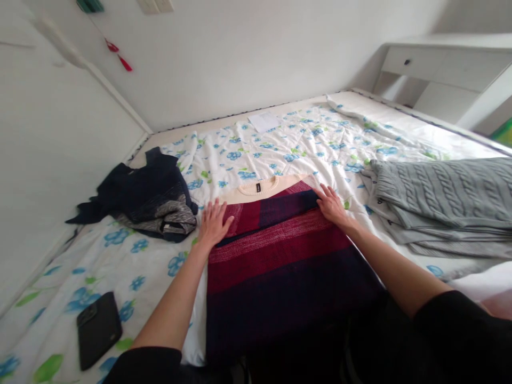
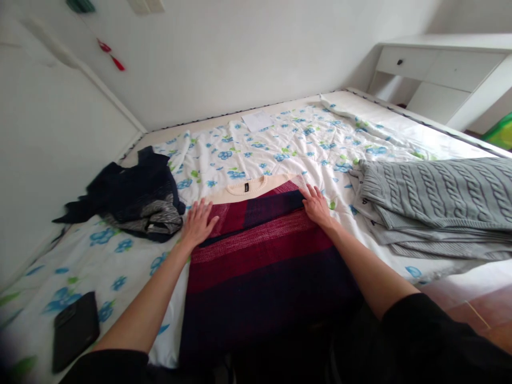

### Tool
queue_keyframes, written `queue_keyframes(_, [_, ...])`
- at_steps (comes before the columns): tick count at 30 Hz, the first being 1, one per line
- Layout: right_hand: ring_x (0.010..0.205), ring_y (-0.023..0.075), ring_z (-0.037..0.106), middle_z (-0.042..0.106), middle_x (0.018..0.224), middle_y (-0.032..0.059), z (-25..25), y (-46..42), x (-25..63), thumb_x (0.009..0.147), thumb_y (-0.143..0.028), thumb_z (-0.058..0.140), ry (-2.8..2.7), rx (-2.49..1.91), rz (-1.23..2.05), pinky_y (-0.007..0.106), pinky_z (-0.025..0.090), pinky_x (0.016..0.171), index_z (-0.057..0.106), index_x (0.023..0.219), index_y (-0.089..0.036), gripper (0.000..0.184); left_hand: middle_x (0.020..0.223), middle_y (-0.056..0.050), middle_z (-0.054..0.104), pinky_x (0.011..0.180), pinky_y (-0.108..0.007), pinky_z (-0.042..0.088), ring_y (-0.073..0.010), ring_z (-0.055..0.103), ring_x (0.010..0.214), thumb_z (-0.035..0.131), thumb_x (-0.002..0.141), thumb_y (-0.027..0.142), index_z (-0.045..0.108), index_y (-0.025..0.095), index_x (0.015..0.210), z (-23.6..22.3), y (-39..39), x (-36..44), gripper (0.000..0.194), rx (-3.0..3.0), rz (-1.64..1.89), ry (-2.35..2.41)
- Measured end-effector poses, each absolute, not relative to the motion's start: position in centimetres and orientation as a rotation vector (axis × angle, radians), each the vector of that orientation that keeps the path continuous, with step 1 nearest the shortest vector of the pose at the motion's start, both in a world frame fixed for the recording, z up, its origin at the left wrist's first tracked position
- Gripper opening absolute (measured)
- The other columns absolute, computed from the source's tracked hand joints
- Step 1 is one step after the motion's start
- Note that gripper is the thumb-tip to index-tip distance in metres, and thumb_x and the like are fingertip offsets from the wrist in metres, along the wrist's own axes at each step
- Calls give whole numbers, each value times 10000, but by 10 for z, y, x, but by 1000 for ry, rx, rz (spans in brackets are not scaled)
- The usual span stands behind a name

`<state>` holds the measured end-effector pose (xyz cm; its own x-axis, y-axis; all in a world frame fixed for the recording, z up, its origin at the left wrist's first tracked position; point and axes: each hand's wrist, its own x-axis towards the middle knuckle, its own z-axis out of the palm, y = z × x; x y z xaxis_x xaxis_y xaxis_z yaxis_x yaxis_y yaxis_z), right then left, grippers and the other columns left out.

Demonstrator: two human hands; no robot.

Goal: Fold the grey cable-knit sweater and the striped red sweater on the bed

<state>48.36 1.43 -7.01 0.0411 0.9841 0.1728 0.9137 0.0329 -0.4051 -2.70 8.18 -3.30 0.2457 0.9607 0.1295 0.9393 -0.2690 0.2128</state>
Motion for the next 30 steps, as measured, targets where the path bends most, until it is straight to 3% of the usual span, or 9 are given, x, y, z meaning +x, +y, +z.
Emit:
queue_keyframes(4, [1785,374,200,290,1915,78,-67,2,444,1148,-425,526,-2060,-1813,310,646,287,1398,421,1821,-314,690,1936,-78,252,1431,-619,201,-362,159,1805,425,1138,607,390,310,1827,-27,51,1,752,2447,202,1694])
queue_keyframes(7, [1785,392,191,288,1915,93,-71,-14,427,1152,-507,549,-2154,-1807,353,661,238,1408,432,1815,-321,698,1920,-91,292,1427,-623,213,-385,211,1791,418,1136,604,397,304,1826,-35,16,3,753,2393,81,1760])
queue_keyframes(11, [1779,381,220,320,1902,103,-80,-35,436,1161,-543,520,-2127,-1881,326,678,225,1407,432,1812,-327,692,1930,-87,241,1449,-585,179,-378,161,1801,421,1143,554,353,261,1844,-44,-40,-6,763,2380,59,1907])
queue_keyframes(14, [1793,385,154,233,1927,91,-87,-50,452,1178,-556,448,-2113,-1942,382,723,198,1397,355,1847,-317,716,1934,-76,215,1431,-628,227,-391,166,1798,387,1164,523,333,262,1847,-47,-79,-9,733,2358,46,1992])
queue_keyframes(19, [1790,432,123,137,1945,89,-100,-80,470,1177,-598,410,-2039,-2023,549,681,170,1416,319,1865,-271,768,1920,-108,256,1408,-650,282,-413,205,1786,397,1173,482,377,234,1829,-51,-127,-14,702,2342,74,2039])
queue_keyframes(22, [1778,431,197,216,1922,178,-101,-96,477,1133,-632,516,-1915,-2008,639,643,157,1428,308,1863,-193,877,1923,-124,246,1411,-628,274,-429,210,1782,431,1164,485,398,226,1823,-53,-149,-20,709,2293,126,2078])
queue_keyframes(26, [1736,420,337,362,1857,246,-86,-118,489,930,-696,808,-1730,-1790,868,557,243,1433,308,1851,-139,1187,1921,-161,260,1404,-618,283,-451,265,1764,520,1127,530,481,228,1787,-54,-176,-23,727,2234,292,2096])
queue_keyframes(28, [1709,417,395,421,1831,233,-74,-134,498,857,-680,893,-1602,-1681,1029,533,298,1422,361,1831,-158,1225,1915,-178,280,1403,-626,288,-450,290,1756,558,1105,503,503,219,1769,-54,-187,-23,724,2192,403,2063])
queue_keyframes(30, [1643,414,503,523,1766,229,-64,-154,508,841,-638,933,-1439,-1627,1197,523,398,1378,455,1780,-171,1152,1905,-206,297,1398,-620,314,-435,322,1748,603,1072,443,473,194,1774,-51,-197,-22,756,2112,556,2027])
